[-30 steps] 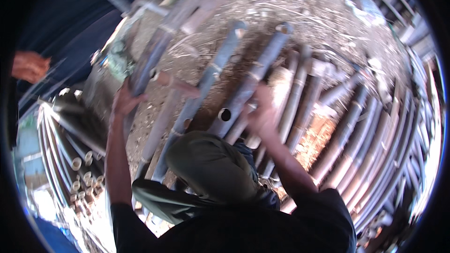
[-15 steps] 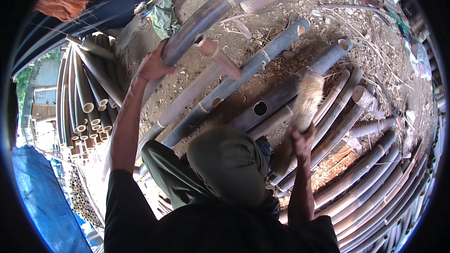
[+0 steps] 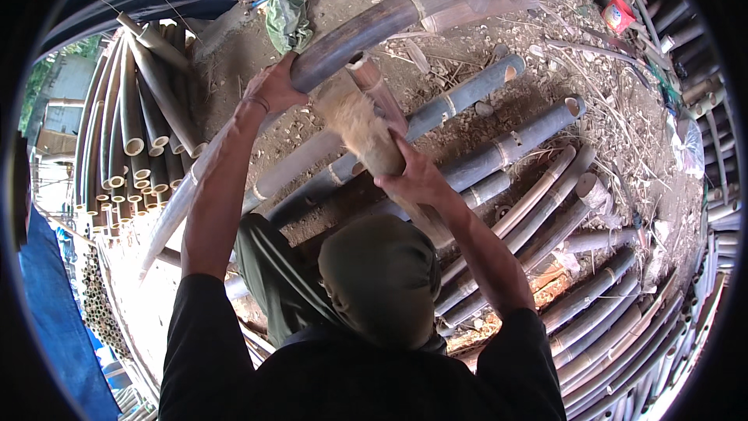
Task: The person sits on the ground and uses a knife to cut and split bamboo poles. They then use a wooden mallet to hammer the ends of the poles to smooth or shape them. The person repeatedly picks up, cuts, and hammers multiple bamboo pieces in a cluttered workshop.
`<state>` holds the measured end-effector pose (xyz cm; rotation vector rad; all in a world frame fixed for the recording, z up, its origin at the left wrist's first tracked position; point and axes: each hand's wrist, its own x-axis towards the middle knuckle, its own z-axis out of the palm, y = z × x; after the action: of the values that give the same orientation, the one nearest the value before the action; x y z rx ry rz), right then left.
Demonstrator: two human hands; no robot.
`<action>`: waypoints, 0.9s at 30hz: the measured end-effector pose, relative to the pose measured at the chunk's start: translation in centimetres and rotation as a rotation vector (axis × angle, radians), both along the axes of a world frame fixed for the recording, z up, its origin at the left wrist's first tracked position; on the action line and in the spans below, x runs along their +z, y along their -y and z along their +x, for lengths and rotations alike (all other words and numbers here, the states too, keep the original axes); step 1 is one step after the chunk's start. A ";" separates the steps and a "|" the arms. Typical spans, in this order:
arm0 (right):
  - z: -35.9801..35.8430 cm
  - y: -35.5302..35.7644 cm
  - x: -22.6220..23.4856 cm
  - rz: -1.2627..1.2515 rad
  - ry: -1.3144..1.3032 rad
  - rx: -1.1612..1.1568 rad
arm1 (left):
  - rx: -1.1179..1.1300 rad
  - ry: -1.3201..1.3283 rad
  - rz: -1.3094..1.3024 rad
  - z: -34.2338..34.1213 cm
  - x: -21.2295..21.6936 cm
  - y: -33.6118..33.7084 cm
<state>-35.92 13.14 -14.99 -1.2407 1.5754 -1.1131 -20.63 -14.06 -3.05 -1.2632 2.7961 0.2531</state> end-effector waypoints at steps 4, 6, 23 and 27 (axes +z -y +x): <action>-0.3 -0.2 0.2 -0.065 -0.049 0.149 | 0.009 0.002 0.018 0.4 -0.2 0.0; -0.5 -0.7 2.1 0.135 -0.057 -0.011 | -0.009 -0.028 0.023 0.3 -0.2 -0.3; -10.6 7.8 17.0 0.109 -1.248 -0.438 | 0.104 0.041 0.009 -0.3 0.0 -2.5; -9.3 9.4 20.3 0.026 -1.051 -0.508 | 0.126 0.022 -0.001 -0.3 0.3 -2.5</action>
<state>-45.25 3.70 5.32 -1.5619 2.7916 -0.7084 -20.88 -11.53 -2.77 -1.4353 2.7022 0.2425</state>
